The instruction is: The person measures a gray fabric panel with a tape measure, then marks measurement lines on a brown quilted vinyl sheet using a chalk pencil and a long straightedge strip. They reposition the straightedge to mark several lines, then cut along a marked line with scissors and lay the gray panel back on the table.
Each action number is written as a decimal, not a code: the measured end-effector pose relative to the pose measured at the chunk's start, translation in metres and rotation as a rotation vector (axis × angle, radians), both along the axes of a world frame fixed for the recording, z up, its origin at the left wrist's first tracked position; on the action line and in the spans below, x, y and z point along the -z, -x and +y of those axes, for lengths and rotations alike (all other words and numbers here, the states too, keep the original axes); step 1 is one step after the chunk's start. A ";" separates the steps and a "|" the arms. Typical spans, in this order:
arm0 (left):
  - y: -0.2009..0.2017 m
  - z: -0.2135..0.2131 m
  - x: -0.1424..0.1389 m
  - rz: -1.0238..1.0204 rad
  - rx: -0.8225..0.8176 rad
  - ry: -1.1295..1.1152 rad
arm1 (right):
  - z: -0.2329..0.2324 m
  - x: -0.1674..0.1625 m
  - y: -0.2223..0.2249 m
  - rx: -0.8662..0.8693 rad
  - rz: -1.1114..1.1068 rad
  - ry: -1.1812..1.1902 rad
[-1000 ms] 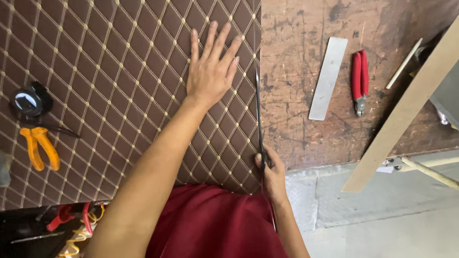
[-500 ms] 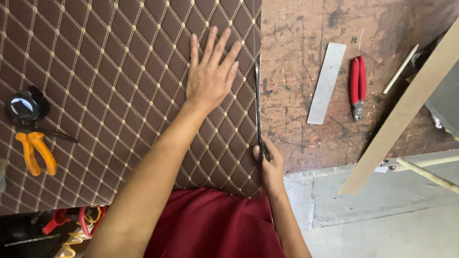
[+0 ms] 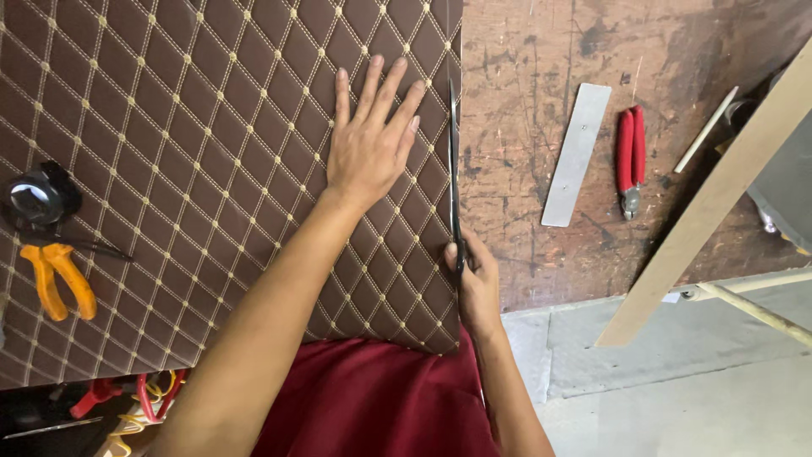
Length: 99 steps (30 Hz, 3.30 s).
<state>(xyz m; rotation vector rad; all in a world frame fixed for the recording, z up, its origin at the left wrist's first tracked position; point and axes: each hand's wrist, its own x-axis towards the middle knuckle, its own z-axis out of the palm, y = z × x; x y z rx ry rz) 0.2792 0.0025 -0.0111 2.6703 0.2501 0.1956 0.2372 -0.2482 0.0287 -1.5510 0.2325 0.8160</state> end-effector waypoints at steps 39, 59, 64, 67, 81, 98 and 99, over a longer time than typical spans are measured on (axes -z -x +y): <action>-0.063 0.046 0.009 -0.071 -0.044 -0.009 | 0.029 0.016 -0.036 0.042 -0.014 0.030; -0.066 0.046 0.006 -0.020 -0.043 -0.001 | 0.053 0.009 -0.063 0.086 0.055 -0.020; -0.067 0.047 0.000 -0.029 -0.045 -0.001 | 0.054 0.007 -0.070 -0.001 -0.015 0.036; -0.068 0.048 -0.003 -0.043 -0.053 -0.003 | 0.058 0.007 -0.076 -0.025 -0.049 0.062; -0.069 0.047 -0.002 -0.056 -0.061 -0.016 | 0.077 0.005 -0.090 0.041 -0.004 -0.012; -0.095 -0.002 -0.019 0.024 -0.190 0.068 | -0.095 -0.002 -0.127 -0.331 -0.069 0.262; -0.097 -0.010 -0.019 0.053 -0.188 0.040 | -0.104 -0.008 -0.162 -0.365 -0.018 0.271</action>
